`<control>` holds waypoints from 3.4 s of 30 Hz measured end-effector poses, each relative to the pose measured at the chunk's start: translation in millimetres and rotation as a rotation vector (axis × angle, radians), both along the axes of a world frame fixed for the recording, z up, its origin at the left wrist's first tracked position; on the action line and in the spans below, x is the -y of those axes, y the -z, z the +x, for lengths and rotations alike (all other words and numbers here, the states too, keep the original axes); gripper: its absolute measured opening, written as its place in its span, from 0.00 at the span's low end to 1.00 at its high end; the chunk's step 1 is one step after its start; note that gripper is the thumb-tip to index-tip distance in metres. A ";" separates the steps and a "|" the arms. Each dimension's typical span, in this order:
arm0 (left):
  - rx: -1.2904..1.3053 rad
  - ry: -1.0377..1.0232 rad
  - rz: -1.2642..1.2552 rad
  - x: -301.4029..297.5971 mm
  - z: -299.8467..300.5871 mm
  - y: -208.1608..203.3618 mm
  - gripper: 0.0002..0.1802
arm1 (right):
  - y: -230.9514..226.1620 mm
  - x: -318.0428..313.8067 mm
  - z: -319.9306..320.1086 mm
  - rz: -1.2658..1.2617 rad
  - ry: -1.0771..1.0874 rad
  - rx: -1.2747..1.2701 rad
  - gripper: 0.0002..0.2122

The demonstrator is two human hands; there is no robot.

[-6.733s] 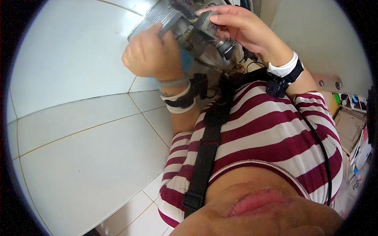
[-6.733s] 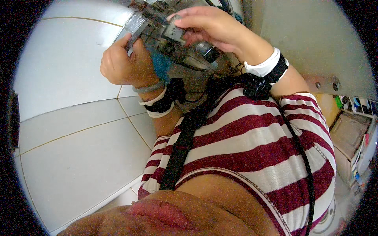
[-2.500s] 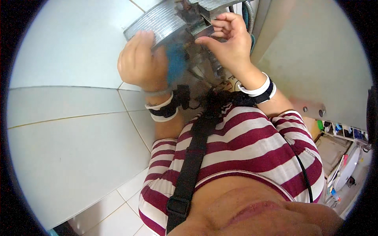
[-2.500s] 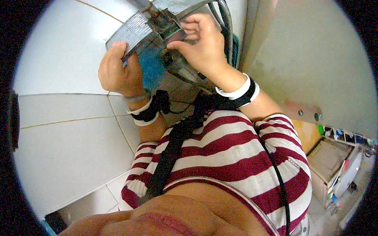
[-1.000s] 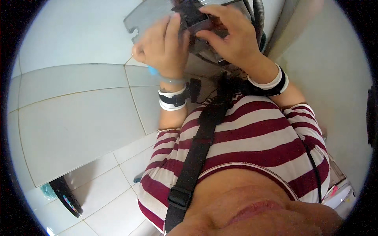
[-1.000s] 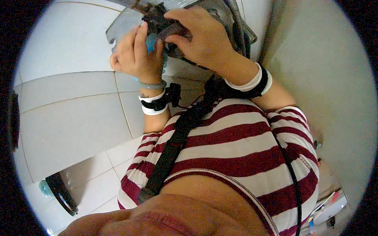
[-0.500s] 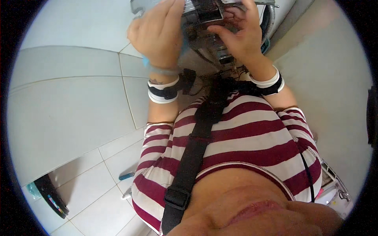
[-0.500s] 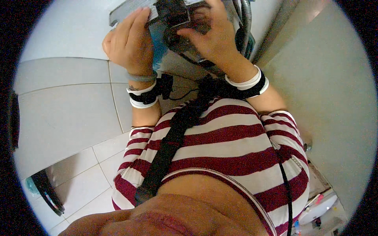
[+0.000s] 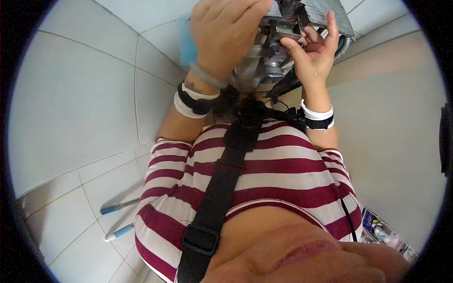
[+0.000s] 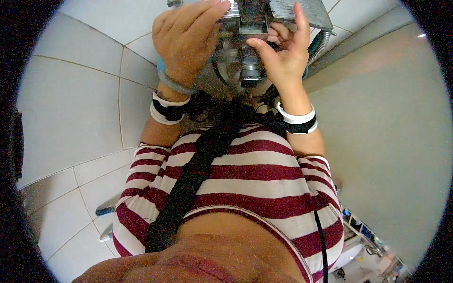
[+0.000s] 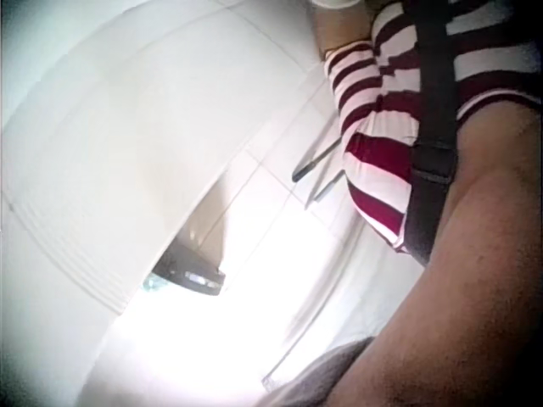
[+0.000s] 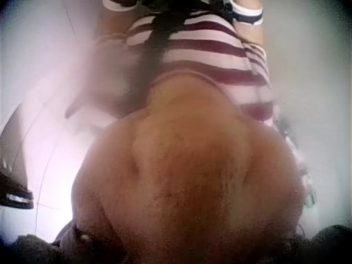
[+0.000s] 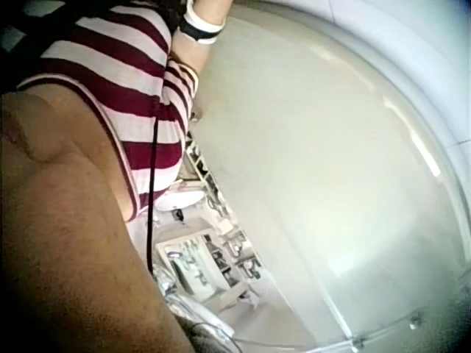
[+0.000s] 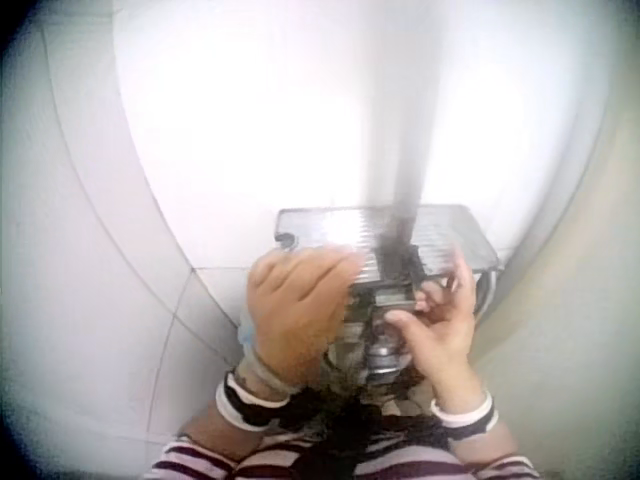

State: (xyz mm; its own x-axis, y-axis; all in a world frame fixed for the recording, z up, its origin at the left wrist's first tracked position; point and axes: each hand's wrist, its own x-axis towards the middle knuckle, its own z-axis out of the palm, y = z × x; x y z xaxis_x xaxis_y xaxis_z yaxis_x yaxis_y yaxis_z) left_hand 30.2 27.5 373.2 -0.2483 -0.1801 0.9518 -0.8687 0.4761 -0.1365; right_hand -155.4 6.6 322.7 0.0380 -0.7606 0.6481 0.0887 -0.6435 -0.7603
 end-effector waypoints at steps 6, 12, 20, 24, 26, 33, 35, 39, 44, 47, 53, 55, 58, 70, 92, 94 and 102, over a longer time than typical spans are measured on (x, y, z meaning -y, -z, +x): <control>-0.090 0.006 0.116 -5.8 -6.7 5.1 0.17 | -2.5 -1.6 -0.7 0.005 -0.002 -0.041 0.46; -0.066 -0.040 0.185 -12.5 -8.6 -1.9 0.16 | 2.6 -3.1 -1.9 -0.091 0.106 -0.124 0.41; 0.080 0.010 0.088 -2.4 8.6 -6.7 0.11 | -1.7 -14.7 1.0 -0.134 0.083 -0.138 0.45; 0.140 -0.003 -0.032 -3.2 16.1 -7.4 0.07 | 4.4 -22.2 2.4 -0.024 -0.030 -0.013 0.42; 0.133 0.012 0.005 -6.4 18.8 -4.7 0.07 | 1.9 -23.5 3.6 -0.110 -0.047 -0.006 0.40; 0.128 -0.043 0.042 -17.4 20.1 0.7 0.09 | -1.7 -40.4 2.7 -0.169 0.165 -0.158 0.39; 0.135 -0.041 0.051 -22.1 19.3 0.6 0.10 | -3.1 -44.0 2.3 -0.184 0.187 -0.170 0.38; 0.119 -0.023 0.079 -28.6 22.4 1.8 0.13 | -22.8 -60.7 2.2 -0.086 0.246 -0.316 0.37; 0.127 -0.015 0.126 -42.3 19.9 -6.1 0.12 | 8.9 -51.2 16.5 -0.165 0.156 -0.019 0.41; 0.121 0.020 0.133 -42.8 19.9 -6.7 0.12 | 27.6 -46.3 19.8 -0.335 0.248 0.103 0.41; 0.142 0.045 0.100 -41.5 25.2 -3.4 0.15 | 16.5 -62.2 17.4 -0.136 0.222 0.126 0.37; 0.148 0.058 0.112 -43.2 27.5 -6.5 0.18 | -17.4 -69.1 7.3 0.100 0.213 -0.194 0.28; 0.147 0.023 0.113 -43.9 16.8 -9.8 0.18 | -35.3 -65.5 -4.5 0.354 -0.166 -0.201 0.21; 0.044 -0.050 0.056 -37.3 -14.6 -4.1 0.31 | 9.7 -25.9 -6.8 0.079 -0.054 0.063 0.22; 0.243 0.052 0.508 -3.5 -9.2 -47.0 0.32 | -4.4 25.6 -24.3 0.294 -0.384 -0.229 0.18; 0.280 0.027 0.529 0.8 -7.7 -48.9 0.30 | -3.9 26.5 -25.5 0.300 -0.402 -0.245 0.20; 0.246 0.104 0.363 10.0 -10.4 -32.1 0.16 | 6.3 32.2 -21.9 0.233 -0.422 -0.128 0.17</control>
